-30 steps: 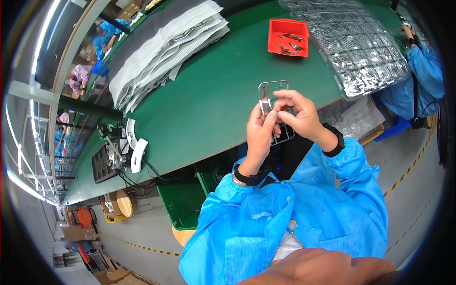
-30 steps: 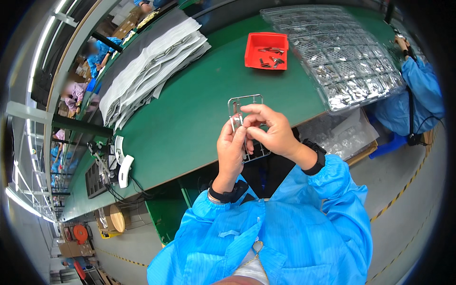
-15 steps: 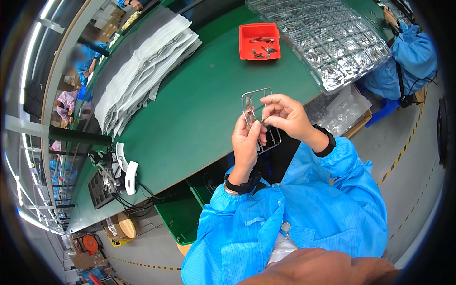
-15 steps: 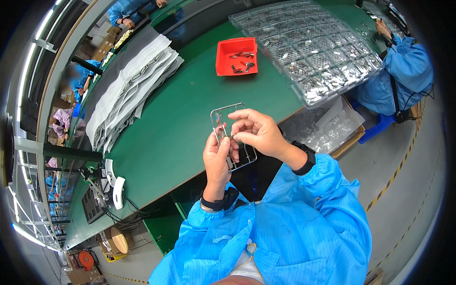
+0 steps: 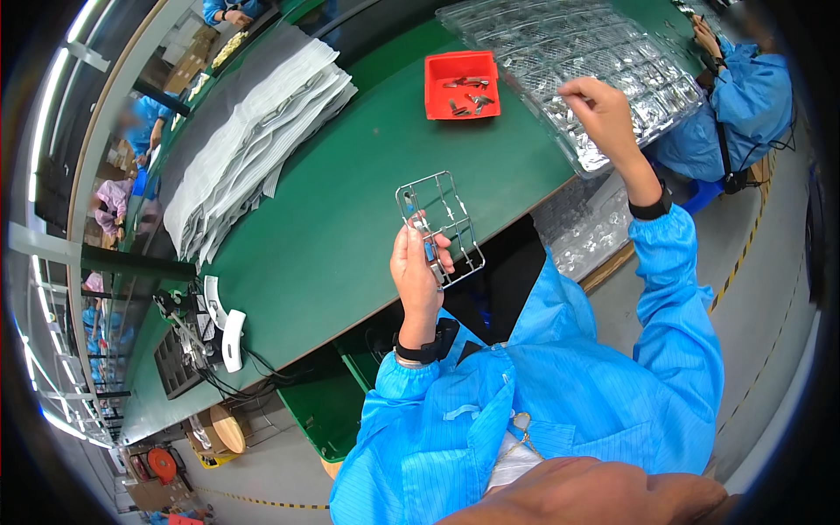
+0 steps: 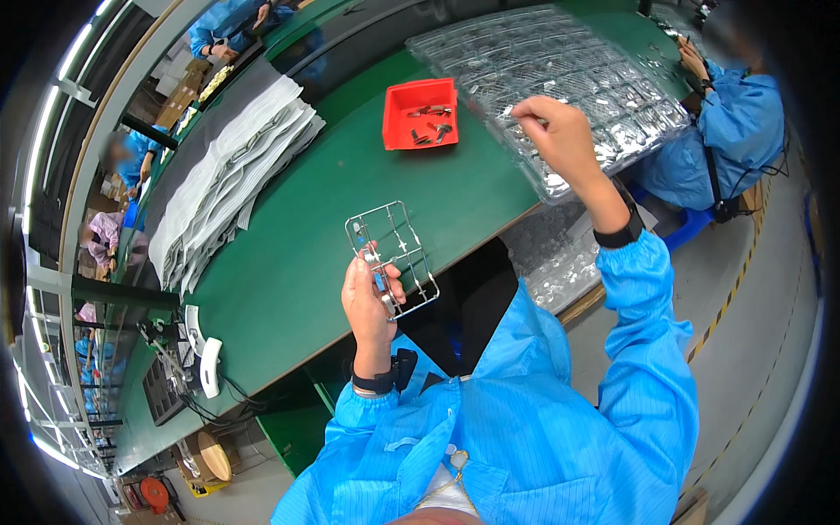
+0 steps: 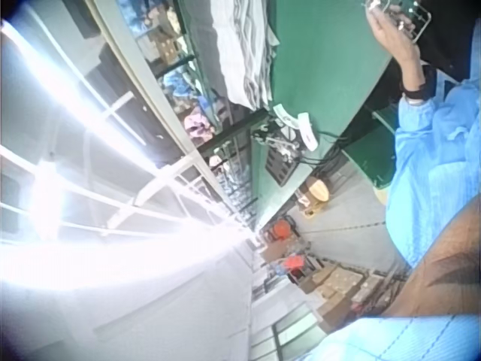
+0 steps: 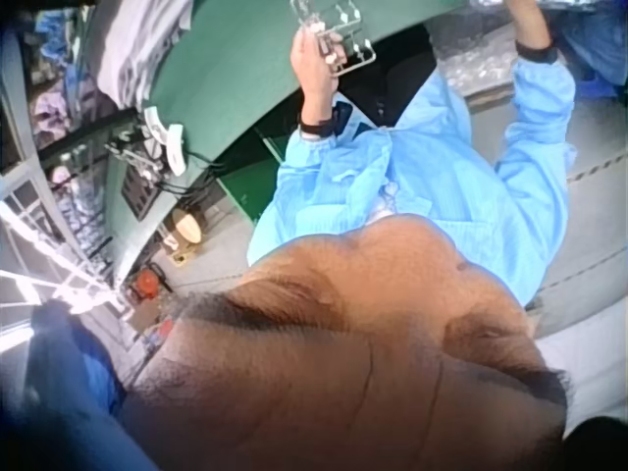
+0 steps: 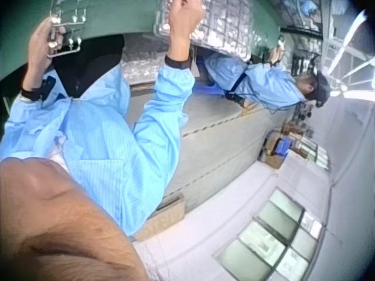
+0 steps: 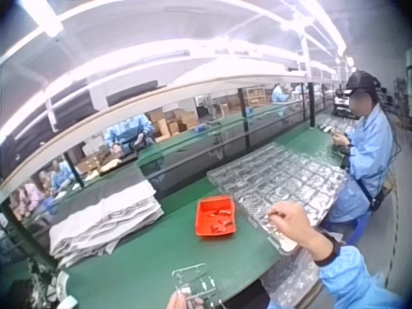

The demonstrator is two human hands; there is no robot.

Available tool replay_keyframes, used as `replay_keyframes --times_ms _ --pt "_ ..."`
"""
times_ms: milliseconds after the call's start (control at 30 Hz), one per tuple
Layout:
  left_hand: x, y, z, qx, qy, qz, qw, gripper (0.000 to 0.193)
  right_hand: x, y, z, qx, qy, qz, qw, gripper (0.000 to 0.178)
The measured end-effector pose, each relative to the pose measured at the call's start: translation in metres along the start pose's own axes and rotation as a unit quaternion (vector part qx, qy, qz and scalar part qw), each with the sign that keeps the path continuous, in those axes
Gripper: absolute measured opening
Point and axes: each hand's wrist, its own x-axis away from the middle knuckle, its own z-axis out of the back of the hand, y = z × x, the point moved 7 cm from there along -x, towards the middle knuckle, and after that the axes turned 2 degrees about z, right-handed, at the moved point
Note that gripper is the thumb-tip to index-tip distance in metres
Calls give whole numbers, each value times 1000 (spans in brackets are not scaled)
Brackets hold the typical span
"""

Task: Manually inspect, clean, and wrap small circular and metallic structure components on an electronics assembly line.

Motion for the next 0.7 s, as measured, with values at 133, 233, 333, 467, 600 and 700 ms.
replay_keyframes --times_ms 133,233,333,467,600,700 --pt "3 1 7 -8 8 3 1000 36 -18 31 -9 135 -76 71 985 8" --pt "3 2 11 0 7 -2 1000 36 -13 66 -10 161 -102 114 975 9" --pt "2 1 9 1 0 -5 1000 36 -4 77 -14 179 -134 150 963 11" --pt "2 0 9 -9 -1 -6 1000 36 4 85 -16 191 -156 167 955 14" --pt "2 2 12 -12 6 0 1000 36 5 72 -7 162 -110 165 967 15" --pt "5 3 9 -10 14 16 1000 37 7 41 -8 46 -65 -8 997 21"
